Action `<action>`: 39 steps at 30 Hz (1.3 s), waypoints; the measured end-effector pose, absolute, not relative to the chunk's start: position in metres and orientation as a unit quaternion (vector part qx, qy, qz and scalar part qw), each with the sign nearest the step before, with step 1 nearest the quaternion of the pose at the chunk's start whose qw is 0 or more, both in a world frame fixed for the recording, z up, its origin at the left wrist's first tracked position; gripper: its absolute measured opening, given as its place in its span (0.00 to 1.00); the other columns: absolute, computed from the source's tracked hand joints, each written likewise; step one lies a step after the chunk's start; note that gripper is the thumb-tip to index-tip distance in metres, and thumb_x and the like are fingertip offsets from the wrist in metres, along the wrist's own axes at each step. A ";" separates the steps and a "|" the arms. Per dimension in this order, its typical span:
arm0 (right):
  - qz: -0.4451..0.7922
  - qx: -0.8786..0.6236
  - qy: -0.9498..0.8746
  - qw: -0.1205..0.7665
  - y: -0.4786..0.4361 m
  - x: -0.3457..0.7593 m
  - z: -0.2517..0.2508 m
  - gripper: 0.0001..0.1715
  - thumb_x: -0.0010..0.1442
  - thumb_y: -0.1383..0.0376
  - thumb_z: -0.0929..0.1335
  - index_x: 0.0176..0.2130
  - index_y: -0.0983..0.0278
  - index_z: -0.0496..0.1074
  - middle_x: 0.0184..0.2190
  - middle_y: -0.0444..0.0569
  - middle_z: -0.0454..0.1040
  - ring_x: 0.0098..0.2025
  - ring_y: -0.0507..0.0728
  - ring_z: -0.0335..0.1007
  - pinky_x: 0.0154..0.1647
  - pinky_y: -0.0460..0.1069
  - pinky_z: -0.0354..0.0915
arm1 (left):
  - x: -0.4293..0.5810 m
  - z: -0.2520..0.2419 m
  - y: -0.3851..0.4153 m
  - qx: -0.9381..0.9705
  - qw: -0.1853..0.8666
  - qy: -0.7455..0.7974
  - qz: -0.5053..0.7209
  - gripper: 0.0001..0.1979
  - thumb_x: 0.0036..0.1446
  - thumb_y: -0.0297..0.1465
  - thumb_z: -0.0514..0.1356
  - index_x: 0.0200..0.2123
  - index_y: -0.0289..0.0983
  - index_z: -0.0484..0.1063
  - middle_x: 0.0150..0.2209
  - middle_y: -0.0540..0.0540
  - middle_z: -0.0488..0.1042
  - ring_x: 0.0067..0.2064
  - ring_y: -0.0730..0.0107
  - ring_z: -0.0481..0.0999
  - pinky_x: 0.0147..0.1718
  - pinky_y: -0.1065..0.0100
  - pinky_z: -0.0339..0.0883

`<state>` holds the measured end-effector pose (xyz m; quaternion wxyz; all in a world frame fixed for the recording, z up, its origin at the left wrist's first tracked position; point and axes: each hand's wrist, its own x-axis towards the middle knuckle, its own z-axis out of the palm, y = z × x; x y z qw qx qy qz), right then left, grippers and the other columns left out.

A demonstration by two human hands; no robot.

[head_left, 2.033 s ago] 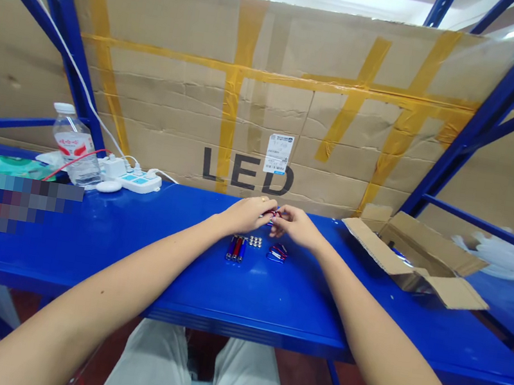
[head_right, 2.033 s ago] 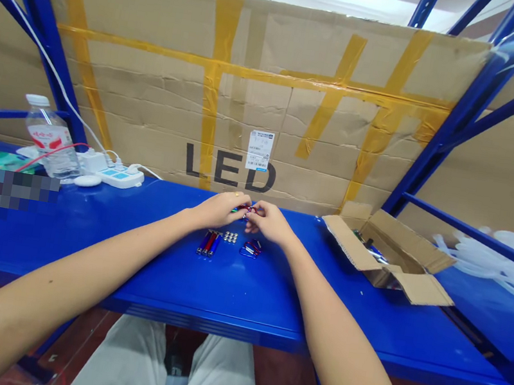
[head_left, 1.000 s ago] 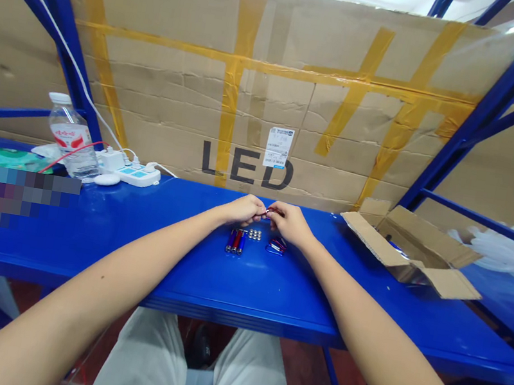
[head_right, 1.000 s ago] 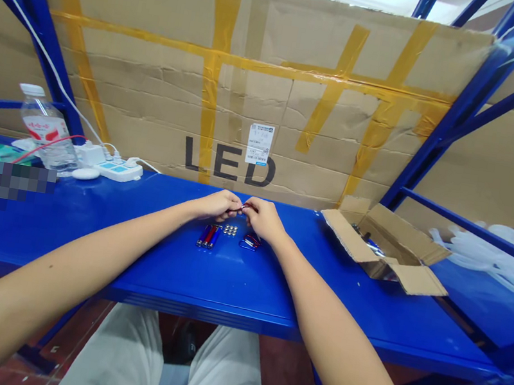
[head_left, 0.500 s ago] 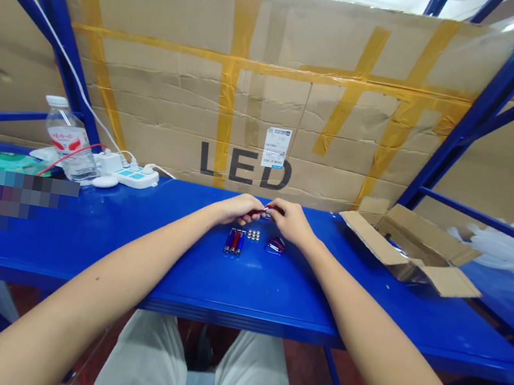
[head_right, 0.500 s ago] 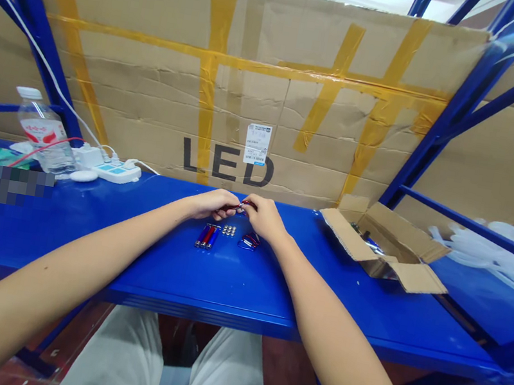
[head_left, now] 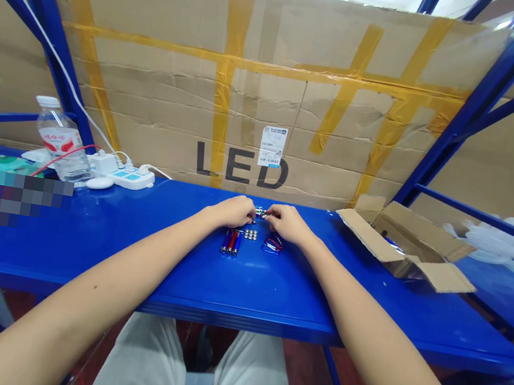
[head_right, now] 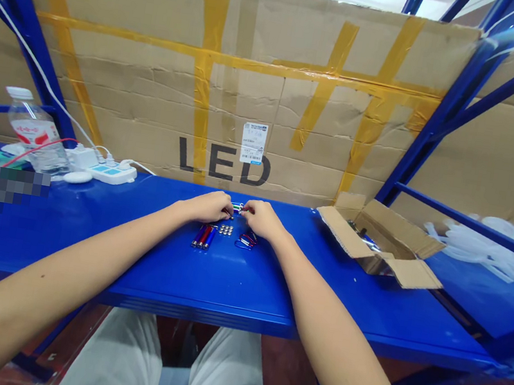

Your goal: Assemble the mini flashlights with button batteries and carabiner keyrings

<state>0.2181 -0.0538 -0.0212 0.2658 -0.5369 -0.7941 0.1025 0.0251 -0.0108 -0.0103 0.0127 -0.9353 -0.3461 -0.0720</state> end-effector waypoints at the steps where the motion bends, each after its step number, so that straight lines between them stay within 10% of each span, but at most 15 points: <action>1: 0.103 -0.536 -0.796 0.261 -0.054 0.218 -0.021 0.07 0.60 0.67 0.66 0.32 0.65 0.73 0.24 0.46 0.75 0.28 0.52 0.68 0.30 0.45 0.57 | 0.025 -0.010 -0.009 -0.937 0.009 -0.344 -0.067 0.10 0.54 0.27 0.57 0.35 0.38 0.79 0.37 0.41 0.79 0.41 0.59 0.76 0.38 0.67 0.63; 24: 0.147 -0.510 -0.794 0.295 -0.056 0.215 -0.022 0.06 0.64 0.69 0.64 0.35 0.63 0.69 0.34 0.48 0.81 0.38 0.55 0.74 0.38 0.47 0.62 | 0.029 -0.012 -0.016 -0.903 -0.069 -0.402 -0.137 0.09 0.54 0.30 0.57 0.31 0.36 0.78 0.30 0.44 0.78 0.30 0.66 0.73 0.28 0.69 0.57; 39: 0.141 -0.506 -0.796 0.299 -0.053 0.215 -0.024 0.07 0.64 0.69 0.64 0.35 0.63 0.71 0.35 0.48 0.80 0.39 0.55 0.74 0.39 0.47 0.61 | 0.032 -0.016 -0.015 -0.899 -0.038 -0.413 -0.142 0.11 0.57 0.33 0.57 0.39 0.40 0.79 0.38 0.43 0.80 0.39 0.59 0.76 0.33 0.68 0.61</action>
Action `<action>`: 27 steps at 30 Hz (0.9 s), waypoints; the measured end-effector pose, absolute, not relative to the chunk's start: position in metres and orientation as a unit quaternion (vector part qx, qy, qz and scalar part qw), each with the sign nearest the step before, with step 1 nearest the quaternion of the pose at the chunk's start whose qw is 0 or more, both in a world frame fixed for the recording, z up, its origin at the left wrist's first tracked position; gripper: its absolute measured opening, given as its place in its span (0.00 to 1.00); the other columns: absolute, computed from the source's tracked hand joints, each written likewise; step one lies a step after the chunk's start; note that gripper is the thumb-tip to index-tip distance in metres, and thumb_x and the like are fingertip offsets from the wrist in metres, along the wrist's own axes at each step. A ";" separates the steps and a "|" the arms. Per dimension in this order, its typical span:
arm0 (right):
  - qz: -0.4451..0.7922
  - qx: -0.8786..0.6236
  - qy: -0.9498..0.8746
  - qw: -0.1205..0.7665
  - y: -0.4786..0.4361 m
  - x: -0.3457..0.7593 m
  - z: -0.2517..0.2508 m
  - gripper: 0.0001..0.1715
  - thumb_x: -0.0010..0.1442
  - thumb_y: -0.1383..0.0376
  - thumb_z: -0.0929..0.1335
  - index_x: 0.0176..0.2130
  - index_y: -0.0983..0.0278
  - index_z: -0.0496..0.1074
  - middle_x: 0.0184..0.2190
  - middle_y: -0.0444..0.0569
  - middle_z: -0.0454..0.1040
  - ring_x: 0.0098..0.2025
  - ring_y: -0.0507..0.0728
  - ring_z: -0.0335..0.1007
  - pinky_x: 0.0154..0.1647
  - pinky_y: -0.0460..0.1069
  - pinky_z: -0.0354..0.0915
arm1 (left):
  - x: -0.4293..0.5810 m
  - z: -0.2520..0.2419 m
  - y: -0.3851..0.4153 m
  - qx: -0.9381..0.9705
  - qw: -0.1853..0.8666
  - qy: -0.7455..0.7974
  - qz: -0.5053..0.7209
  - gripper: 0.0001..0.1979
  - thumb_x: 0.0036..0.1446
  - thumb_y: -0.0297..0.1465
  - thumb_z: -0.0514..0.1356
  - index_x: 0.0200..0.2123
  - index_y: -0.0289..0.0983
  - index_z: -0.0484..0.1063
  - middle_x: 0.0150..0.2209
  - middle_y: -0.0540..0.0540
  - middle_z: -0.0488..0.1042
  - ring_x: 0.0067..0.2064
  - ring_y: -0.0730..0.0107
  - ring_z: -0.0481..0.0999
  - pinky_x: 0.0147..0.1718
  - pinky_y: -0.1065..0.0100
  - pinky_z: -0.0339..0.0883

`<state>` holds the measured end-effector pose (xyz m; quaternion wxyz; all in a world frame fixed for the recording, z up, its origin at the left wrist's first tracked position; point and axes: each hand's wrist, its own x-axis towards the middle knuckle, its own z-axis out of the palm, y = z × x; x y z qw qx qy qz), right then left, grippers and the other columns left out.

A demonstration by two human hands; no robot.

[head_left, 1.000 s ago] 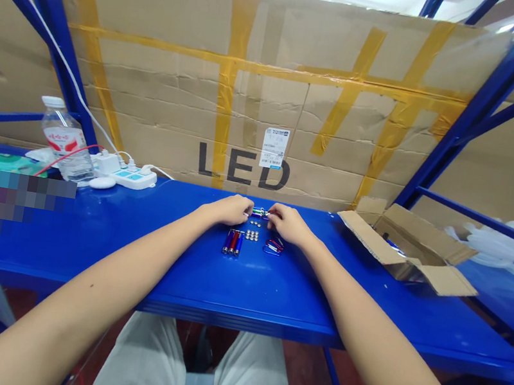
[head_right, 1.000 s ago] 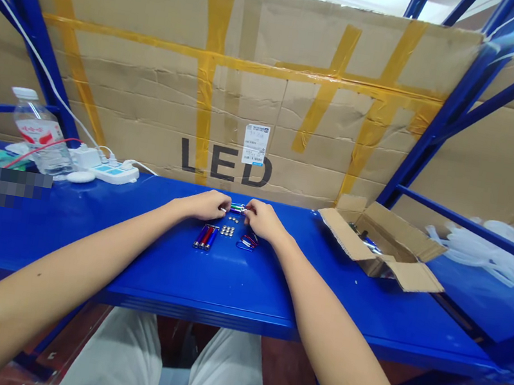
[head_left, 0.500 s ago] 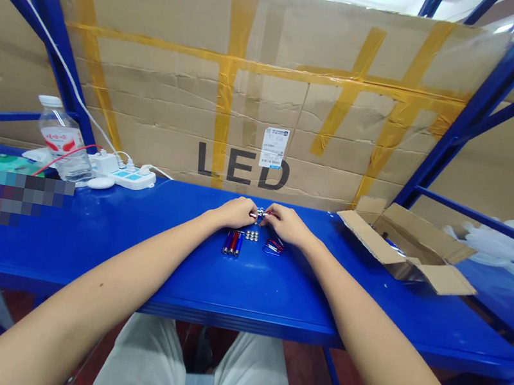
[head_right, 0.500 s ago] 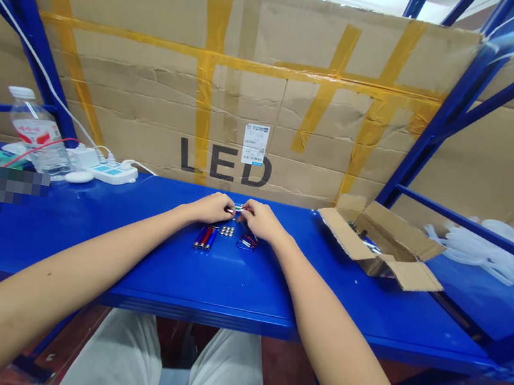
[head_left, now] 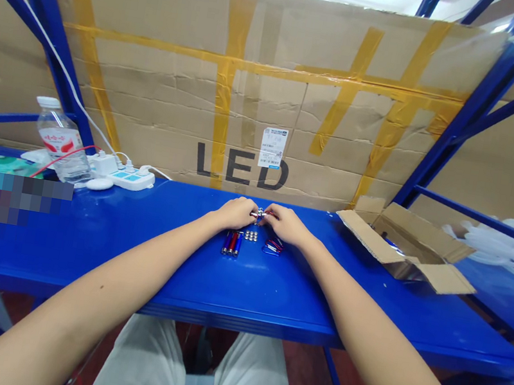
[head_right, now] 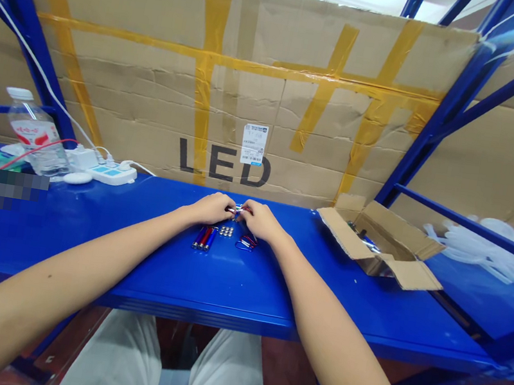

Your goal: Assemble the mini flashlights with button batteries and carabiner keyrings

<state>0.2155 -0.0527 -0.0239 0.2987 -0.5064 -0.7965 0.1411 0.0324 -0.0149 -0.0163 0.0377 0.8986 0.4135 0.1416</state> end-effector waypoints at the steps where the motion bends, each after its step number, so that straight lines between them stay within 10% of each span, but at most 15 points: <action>1: 0.141 -0.507 -0.796 0.299 -0.053 0.215 -0.024 0.07 0.64 0.69 0.64 0.35 0.63 0.71 0.35 0.48 0.80 0.39 0.55 0.74 0.39 0.47 0.61 | 0.033 -0.017 -0.015 0.898 0.038 0.415 0.143 0.11 0.57 0.33 0.57 0.38 0.40 0.79 0.38 0.43 0.80 0.40 0.59 0.76 0.33 0.68 0.61; 27: 0.217 -0.468 -0.804 0.295 -0.058 0.213 -0.022 0.05 0.62 0.68 0.64 0.35 0.63 0.69 0.33 0.46 0.81 0.36 0.54 0.73 0.41 0.47 0.64 | 0.022 -0.011 -0.010 0.884 0.213 0.392 0.140 0.09 0.43 0.33 0.64 0.29 0.35 0.78 0.24 0.51 0.74 0.30 0.70 0.70 0.28 0.71 0.57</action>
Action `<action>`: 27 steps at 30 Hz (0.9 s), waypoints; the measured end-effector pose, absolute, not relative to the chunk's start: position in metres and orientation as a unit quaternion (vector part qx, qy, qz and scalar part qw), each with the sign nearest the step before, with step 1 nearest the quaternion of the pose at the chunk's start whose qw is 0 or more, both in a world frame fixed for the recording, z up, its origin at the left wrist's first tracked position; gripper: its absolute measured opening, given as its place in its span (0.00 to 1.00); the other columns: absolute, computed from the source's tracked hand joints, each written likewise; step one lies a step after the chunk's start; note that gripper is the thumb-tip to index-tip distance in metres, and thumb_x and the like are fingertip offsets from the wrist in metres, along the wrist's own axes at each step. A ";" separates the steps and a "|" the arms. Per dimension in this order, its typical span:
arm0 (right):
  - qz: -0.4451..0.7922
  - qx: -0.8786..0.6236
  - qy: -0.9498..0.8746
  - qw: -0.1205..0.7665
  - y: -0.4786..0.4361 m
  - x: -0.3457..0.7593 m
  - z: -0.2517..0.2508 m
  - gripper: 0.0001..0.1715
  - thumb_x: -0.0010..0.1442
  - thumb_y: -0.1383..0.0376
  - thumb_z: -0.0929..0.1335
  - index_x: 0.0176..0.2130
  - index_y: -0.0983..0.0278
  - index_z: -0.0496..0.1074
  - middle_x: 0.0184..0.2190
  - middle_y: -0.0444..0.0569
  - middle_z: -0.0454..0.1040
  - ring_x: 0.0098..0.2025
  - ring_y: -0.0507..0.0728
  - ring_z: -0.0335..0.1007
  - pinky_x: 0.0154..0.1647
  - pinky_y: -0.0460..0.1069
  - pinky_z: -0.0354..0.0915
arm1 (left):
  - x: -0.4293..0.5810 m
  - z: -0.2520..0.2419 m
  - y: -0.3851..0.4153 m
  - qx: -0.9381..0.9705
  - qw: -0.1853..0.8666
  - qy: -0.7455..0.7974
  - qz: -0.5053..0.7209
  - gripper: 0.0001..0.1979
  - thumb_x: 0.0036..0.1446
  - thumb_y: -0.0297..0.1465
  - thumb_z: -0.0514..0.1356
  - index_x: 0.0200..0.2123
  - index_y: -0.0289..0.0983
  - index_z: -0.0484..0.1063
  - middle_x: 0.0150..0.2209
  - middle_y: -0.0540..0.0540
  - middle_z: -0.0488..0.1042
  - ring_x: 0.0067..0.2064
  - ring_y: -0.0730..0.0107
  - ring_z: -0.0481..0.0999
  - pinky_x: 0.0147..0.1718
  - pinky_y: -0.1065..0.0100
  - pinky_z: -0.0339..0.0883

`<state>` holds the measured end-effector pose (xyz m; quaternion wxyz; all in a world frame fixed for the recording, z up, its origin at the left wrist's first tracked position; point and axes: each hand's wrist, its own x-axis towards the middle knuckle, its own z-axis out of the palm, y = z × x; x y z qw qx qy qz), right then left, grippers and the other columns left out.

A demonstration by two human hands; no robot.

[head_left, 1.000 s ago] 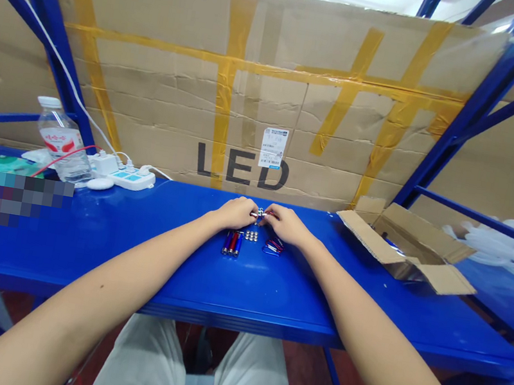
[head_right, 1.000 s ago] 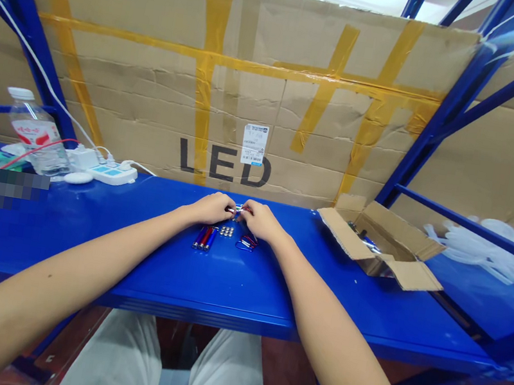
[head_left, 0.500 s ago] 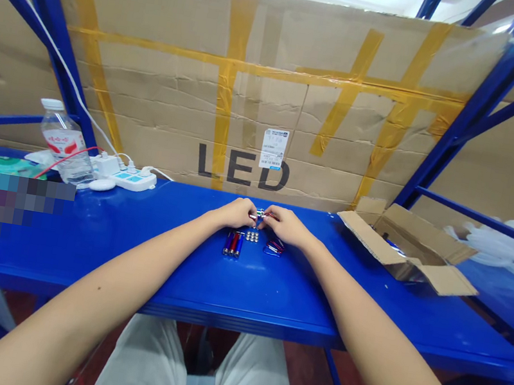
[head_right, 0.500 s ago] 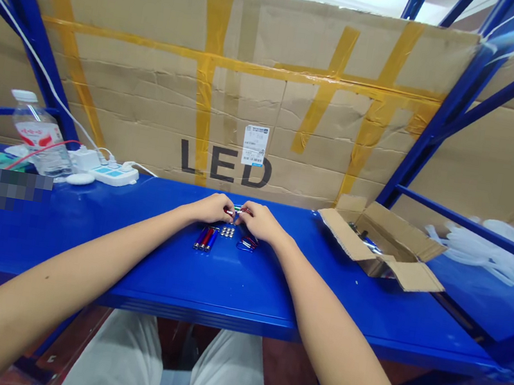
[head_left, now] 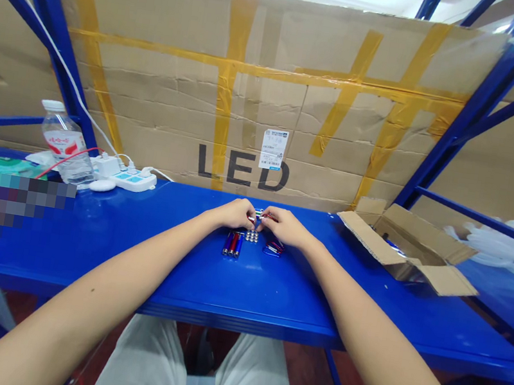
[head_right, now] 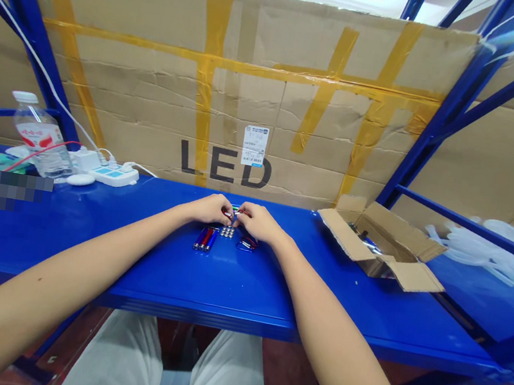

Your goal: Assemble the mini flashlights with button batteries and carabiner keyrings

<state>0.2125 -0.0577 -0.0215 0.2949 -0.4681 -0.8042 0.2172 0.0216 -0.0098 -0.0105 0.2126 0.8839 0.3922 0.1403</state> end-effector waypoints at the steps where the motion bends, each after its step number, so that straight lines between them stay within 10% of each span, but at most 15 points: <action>1: 0.217 -0.467 -0.805 0.295 -0.058 0.213 -0.022 0.05 0.63 0.67 0.64 0.35 0.63 0.69 0.33 0.46 0.81 0.36 0.54 0.73 0.41 0.47 0.64 | 0.022 -0.010 -0.011 0.884 0.212 0.393 0.138 0.09 0.43 0.33 0.64 0.29 0.35 0.78 0.24 0.51 0.74 0.30 0.70 0.70 0.28 0.71 0.57; 16: 0.246 -0.466 -0.772 0.356 -0.054 0.224 -0.014 0.07 0.64 0.64 0.63 0.36 0.65 0.69 0.32 0.50 0.81 0.37 0.54 0.75 0.41 0.48 0.64 | 0.010 0.006 -0.014 0.849 0.218 0.435 0.205 0.17 0.52 0.37 0.60 0.44 0.34 0.70 0.36 0.46 0.75 0.36 0.68 0.72 0.32 0.71 0.62; 27: 0.210 -0.495 -0.777 0.327 -0.057 0.224 -0.011 0.09 0.63 0.63 0.63 0.33 0.64 0.70 0.29 0.47 0.80 0.33 0.53 0.73 0.38 0.48 0.62 | -0.019 0.010 -0.019 0.826 0.162 0.532 0.095 0.05 0.50 0.30 0.62 0.30 0.35 0.77 0.35 0.42 0.80 0.37 0.65 0.76 0.35 0.70 0.63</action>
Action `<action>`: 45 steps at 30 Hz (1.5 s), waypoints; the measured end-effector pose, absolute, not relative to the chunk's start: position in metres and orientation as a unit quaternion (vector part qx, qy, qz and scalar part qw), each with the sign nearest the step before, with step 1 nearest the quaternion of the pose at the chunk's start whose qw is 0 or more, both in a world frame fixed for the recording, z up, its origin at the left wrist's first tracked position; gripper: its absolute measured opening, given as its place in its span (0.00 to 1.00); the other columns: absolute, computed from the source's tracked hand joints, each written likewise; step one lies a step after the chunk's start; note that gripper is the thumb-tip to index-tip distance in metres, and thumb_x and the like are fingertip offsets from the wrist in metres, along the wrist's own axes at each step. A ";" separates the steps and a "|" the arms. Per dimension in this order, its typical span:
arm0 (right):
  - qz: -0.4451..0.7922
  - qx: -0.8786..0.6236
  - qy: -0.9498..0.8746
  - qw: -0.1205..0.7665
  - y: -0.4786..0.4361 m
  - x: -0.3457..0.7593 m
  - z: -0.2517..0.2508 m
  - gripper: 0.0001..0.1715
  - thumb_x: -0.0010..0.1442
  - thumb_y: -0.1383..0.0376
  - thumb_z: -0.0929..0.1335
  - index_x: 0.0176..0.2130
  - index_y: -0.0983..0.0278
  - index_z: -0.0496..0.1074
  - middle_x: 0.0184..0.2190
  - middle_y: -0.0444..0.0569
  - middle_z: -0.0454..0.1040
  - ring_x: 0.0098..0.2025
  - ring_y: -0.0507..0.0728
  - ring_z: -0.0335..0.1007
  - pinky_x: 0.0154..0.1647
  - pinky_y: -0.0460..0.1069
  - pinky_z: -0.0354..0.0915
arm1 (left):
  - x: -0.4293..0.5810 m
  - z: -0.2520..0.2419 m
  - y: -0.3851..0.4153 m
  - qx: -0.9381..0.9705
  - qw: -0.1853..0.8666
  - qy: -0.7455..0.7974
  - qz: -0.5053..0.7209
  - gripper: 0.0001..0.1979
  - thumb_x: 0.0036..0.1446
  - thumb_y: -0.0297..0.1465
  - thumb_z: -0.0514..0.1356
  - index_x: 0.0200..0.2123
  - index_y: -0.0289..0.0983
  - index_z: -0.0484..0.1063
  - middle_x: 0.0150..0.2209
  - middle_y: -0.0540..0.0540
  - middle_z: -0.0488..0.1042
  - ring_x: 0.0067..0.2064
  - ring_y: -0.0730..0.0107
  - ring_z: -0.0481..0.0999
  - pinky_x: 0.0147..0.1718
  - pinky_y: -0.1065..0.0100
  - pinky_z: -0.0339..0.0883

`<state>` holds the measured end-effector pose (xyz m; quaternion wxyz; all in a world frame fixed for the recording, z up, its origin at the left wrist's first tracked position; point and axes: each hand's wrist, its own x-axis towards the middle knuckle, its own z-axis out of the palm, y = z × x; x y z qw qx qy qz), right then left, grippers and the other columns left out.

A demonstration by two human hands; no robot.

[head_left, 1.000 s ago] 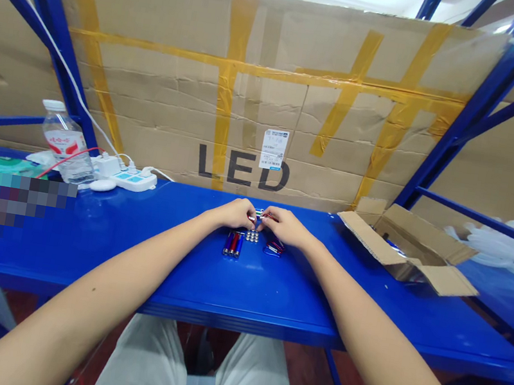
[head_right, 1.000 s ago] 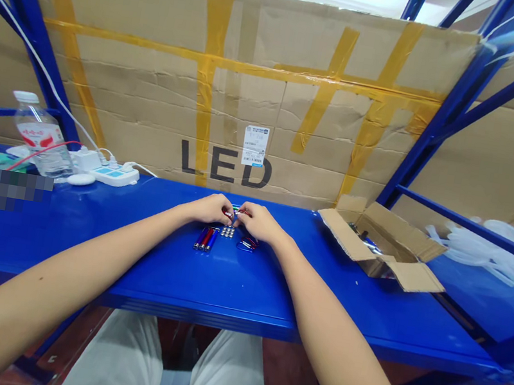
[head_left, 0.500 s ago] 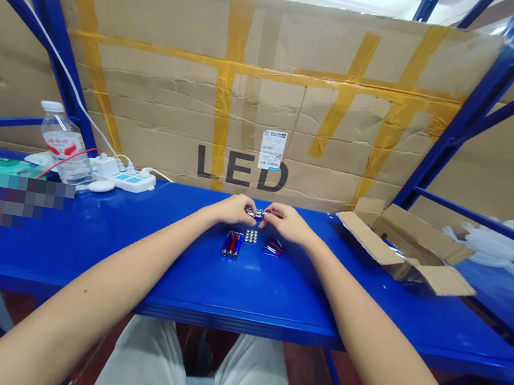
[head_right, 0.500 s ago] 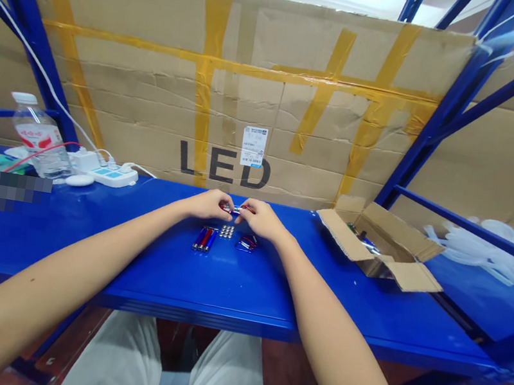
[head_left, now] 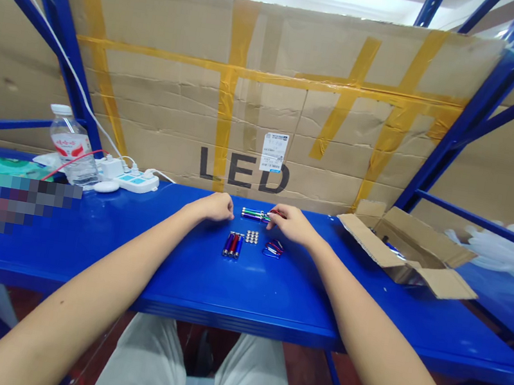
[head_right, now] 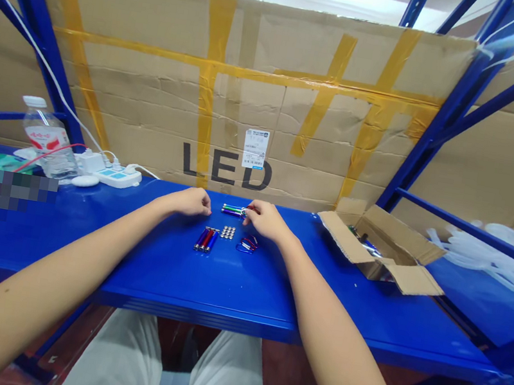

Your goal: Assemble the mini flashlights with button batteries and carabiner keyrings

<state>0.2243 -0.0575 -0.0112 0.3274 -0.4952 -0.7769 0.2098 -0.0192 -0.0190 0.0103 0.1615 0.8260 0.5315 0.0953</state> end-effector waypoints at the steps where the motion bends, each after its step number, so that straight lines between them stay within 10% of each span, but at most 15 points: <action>1: 0.207 -0.495 -0.778 0.326 -0.057 0.224 -0.011 0.09 0.63 0.63 0.63 0.34 0.64 0.70 0.29 0.47 0.80 0.33 0.53 0.72 0.38 0.48 0.62 | -0.020 0.012 -0.019 0.820 0.162 0.542 0.081 0.05 0.48 0.30 0.63 0.29 0.35 0.77 0.35 0.43 0.80 0.37 0.66 0.76 0.34 0.71 0.64; 13: 0.190 -0.505 -0.784 0.308 -0.059 0.223 -0.009 0.08 0.63 0.65 0.63 0.34 0.64 0.71 0.27 0.46 0.79 0.31 0.54 0.71 0.35 0.47 0.61 | -0.021 0.022 -0.027 0.788 0.246 0.564 0.004 0.04 0.42 0.27 0.65 0.24 0.35 0.73 0.20 0.48 0.74 0.25 0.70 0.73 0.28 0.70 0.67; 45: 0.183 -0.504 -0.794 0.287 -0.058 0.224 -0.010 0.09 0.62 0.65 0.63 0.33 0.64 0.71 0.27 0.46 0.78 0.30 0.53 0.72 0.33 0.46 0.61 | -0.016 0.028 -0.046 0.740 0.405 0.536 -0.023 0.10 0.40 0.23 0.68 0.26 0.34 0.69 0.21 0.48 0.75 0.26 0.65 0.79 0.33 0.62 0.76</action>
